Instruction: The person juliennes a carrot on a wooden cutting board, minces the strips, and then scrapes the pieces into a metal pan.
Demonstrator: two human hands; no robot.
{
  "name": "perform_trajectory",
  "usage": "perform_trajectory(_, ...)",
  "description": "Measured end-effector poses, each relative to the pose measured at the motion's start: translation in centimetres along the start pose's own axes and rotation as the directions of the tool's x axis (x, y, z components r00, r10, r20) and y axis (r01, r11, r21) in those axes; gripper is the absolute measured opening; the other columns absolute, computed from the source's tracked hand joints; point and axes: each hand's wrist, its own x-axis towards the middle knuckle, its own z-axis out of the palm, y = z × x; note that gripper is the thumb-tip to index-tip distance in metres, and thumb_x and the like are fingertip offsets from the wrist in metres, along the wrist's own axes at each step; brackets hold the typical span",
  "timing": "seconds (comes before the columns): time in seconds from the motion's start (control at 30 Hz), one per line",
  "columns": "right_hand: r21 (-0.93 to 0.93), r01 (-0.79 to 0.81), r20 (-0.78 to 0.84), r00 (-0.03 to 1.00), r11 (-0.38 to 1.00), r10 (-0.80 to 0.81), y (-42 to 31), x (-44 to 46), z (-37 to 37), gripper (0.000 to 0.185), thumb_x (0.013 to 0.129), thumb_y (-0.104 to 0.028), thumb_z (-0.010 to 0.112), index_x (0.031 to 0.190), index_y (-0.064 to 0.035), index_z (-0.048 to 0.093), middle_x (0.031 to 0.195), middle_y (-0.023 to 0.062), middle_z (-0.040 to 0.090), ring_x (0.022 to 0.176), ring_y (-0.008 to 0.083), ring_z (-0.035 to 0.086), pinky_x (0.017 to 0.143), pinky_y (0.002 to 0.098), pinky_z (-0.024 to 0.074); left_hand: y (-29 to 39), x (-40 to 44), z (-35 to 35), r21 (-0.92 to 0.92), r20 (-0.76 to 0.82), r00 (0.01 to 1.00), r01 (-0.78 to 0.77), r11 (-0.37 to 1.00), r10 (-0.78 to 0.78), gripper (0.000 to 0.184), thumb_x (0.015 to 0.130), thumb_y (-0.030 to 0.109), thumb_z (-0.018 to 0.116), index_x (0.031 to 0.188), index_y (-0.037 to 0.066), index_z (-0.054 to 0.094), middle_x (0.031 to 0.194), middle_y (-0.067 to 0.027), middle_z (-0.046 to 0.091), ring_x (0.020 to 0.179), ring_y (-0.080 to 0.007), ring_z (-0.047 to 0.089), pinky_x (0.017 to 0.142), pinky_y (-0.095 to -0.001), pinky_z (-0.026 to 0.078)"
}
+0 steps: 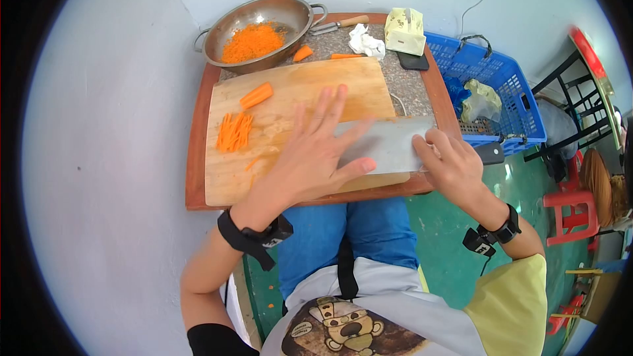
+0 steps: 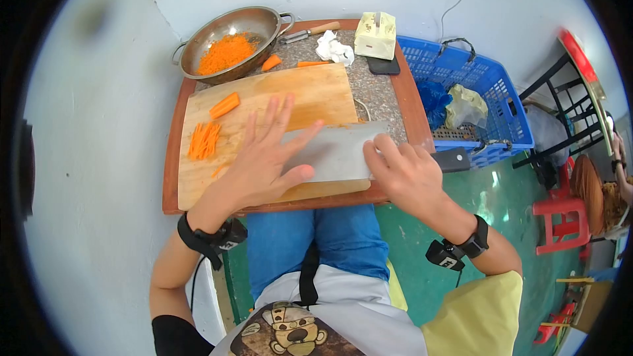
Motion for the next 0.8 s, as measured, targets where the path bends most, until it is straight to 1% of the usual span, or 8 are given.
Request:
perform_trajectory(0.1, -0.018, 0.043, -0.034, 0.998, 0.999, -0.044, -0.6, 0.9, 0.3, 0.030, 0.068, -0.015, 0.057, 0.096, -0.0055, 0.058, 0.086, 0.0015, 0.050, 0.057, 0.0119, 0.049, 0.049, 0.0250, 0.0401, -0.2, 1.1, 0.1, 0.001, 0.076, 0.991, -0.111, 0.994, 0.111, 0.067, 0.087, 0.066, 0.033, 0.140, 0.026, 0.038, 0.150, -0.0222, 0.011, 0.139, -0.0379, 0.007, 0.109, -0.0563, 0.007)
perform_trajectory(0.23, -0.009, 0.058, -0.066, 0.996, 0.998, -0.059, -1.2, 1.8, 0.3, 0.027, 0.068, -0.015, 0.057, 0.094, -0.0056, 0.058, 0.084, 0.0012, 0.049, 0.055, 0.0113, 0.048, 0.047, 0.0248, 0.0384, -1.1, 2.0, 0.4, -0.057, 0.128, 0.979, -0.153, 0.987, 0.159, 0.068, 0.087, 0.067, 0.029, 0.140, 0.026, 0.036, 0.150, -0.0216, 0.010, 0.140, -0.0371, 0.006, 0.110, -0.0546, 0.005)
perform_trajectory(0.33, 0.002, 0.061, -0.070, 0.996, 0.998, -0.061, -1.4, 2.0, 0.3, 0.025, 0.068, -0.015, 0.057, 0.092, -0.0053, 0.057, 0.082, 0.0012, 0.048, 0.054, 0.0112, 0.047, 0.047, 0.0248, 0.0374, -2.0, 2.3, 0.3, -0.058, 0.201, 0.969, -0.132, 0.990, 0.141, 0.069, 0.087, 0.067, 0.029, 0.143, 0.028, 0.029, 0.151, -0.0209, 0.004, 0.140, -0.0384, 0.004, 0.110, -0.0540, 0.003)
perform_trajectory(0.4, 0.000, 0.077, -0.041, 0.996, 0.997, -0.077, -1.5, 2.0, 0.5, 0.024, 0.069, -0.015, 0.056, 0.091, -0.0055, 0.057, 0.082, 0.0012, 0.048, 0.054, 0.0111, 0.046, 0.047, 0.0245, 0.0370, -2.7, 2.2, 0.7, -0.008, 0.236, 0.972, -0.016, 1.000, 0.017, 0.069, 0.088, 0.066, 0.027, 0.144, 0.026, 0.027, 0.151, -0.0206, 0.003, 0.140, -0.0376, 0.001, 0.110, -0.0530, 0.002)
perform_trajectory(0.53, 0.005, 0.085, -0.041, 0.996, 0.996, -0.085, -1.6, 2.0, 0.6, 0.024, 0.069, -0.015, 0.056, 0.090, -0.0055, 0.057, 0.081, 0.0012, 0.047, 0.054, 0.0112, 0.046, 0.047, 0.0245, 0.0369, -3.3, 1.7, 0.3, -0.012, 0.216, 0.972, 0.095, 0.995, -0.091, 0.068, 0.089, 0.065, 0.027, 0.144, 0.025, 0.028, 0.151, -0.0214, 0.002, 0.140, -0.0374, 0.000, 0.110, -0.0523, 0.002)
perform_trajectory(0.63, 0.011, 0.093, -0.040, 0.995, 0.996, -0.093, -1.6, 2.2, 0.7, 0.023, 0.068, -0.015, 0.056, 0.089, -0.0052, 0.057, 0.080, 0.0012, 0.046, 0.054, 0.0111, 0.046, 0.047, 0.0245, 0.0372, -2.3, 1.9, -0.7, -0.033, 0.194, 0.979, 0.065, 0.997, -0.057, 0.069, 0.090, 0.063, 0.027, 0.145, 0.023, 0.026, 0.151, -0.0225, 0.002, 0.140, -0.0376, 0.001, 0.110, -0.0518, 0.002)
perform_trajectory(0.7, 0.008, 0.118, -0.036, 0.992, 0.993, -0.118, -1.7, 2.5, 0.8, 0.022, 0.068, -0.015, 0.056, 0.088, -0.0052, 0.056, 0.079, 0.0013, 0.045, 0.054, 0.0110, 0.046, 0.047, 0.0244, 0.0374, -1.4, 2.3, -0.8, -0.061, 0.232, 0.966, -0.101, 0.993, 0.112, 0.071, 0.090, 0.064, 0.027, 0.145, 0.019, 0.025, 0.150, -0.0240, 0.004, 0.140, -0.0382, 0.001, 0.110, -0.0524, 0.002)
perform_trajectory(0.8, 0.016, 0.122, -0.057, 0.991, 0.992, -0.121, -1.9, 2.8, 0.8, 0.023, 0.067, -0.015, 0.056, 0.088, -0.0050, 0.056, 0.080, 0.0012, 0.045, 0.053, 0.0107, 0.045, 0.047, 0.0243, 0.0369, -1.5, 2.6, -0.2, -0.068, 0.248, 0.966, -0.059, 0.996, 0.075, 0.070, 0.091, 0.061, 0.026, 0.144, 0.016, 0.027, 0.150, -0.0234, 0.006, 0.140, -0.0373, 0.003, 0.110, -0.0533, 0.004)
